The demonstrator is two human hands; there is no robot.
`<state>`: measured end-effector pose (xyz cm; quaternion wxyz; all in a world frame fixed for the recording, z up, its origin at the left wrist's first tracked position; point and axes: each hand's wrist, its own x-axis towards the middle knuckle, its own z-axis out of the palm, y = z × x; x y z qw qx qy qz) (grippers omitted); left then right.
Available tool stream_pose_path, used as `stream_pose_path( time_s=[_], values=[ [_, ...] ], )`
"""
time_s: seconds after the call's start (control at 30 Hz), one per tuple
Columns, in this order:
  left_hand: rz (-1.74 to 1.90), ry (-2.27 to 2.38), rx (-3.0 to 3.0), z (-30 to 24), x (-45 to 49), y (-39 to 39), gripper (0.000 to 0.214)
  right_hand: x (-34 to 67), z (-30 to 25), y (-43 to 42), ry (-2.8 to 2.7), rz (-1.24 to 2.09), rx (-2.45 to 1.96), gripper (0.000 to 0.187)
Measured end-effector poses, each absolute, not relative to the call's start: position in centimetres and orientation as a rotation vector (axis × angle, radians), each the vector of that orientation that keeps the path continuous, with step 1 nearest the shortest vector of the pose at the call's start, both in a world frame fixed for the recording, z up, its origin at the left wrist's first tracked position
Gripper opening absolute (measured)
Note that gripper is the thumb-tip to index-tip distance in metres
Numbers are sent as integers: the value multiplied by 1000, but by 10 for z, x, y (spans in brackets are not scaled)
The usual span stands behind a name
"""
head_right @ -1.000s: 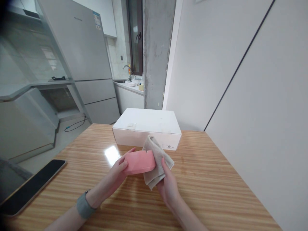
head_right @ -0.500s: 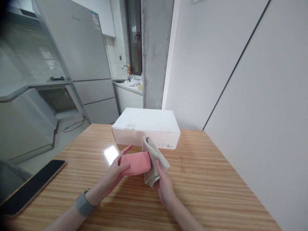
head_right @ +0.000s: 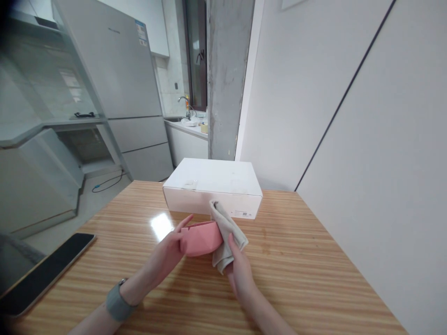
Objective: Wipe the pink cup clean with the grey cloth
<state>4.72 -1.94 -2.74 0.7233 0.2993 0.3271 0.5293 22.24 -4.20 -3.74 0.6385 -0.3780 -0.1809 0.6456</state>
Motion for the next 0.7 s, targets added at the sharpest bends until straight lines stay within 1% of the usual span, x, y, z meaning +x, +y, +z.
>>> stream_pose_path(
  time_s=[0.13, 0.23, 0.33, 0.47, 0.53, 0.6, 0.7],
  values=[
    [1123, 749, 678, -28, 44, -19, 91, 227, -28, -39, -375, 1486, -829, 49],
    [1122, 750, 770, -28, 42, -20, 88, 229, -21, -41, -383, 1508, -813, 45],
    [1153, 711, 853, -29, 44, -23, 85, 229, -14, -45, -378, 1577, -798, 47],
    [1127, 582, 838, -32, 47, -26, 91, 227, -12, -50, -366, 1649, -769, 50],
    [1110, 548, 817, -33, 47, -27, 91, 227, -15, -50, -352, 1654, -772, 51],
    [1116, 561, 818, -33, 47, -27, 90, 226, -18, -50, -348, 1641, -777, 50],
    [1150, 628, 845, -31, 47, -26, 96, 225, -22, -49, -376, 1619, -783, 51]
  ],
)
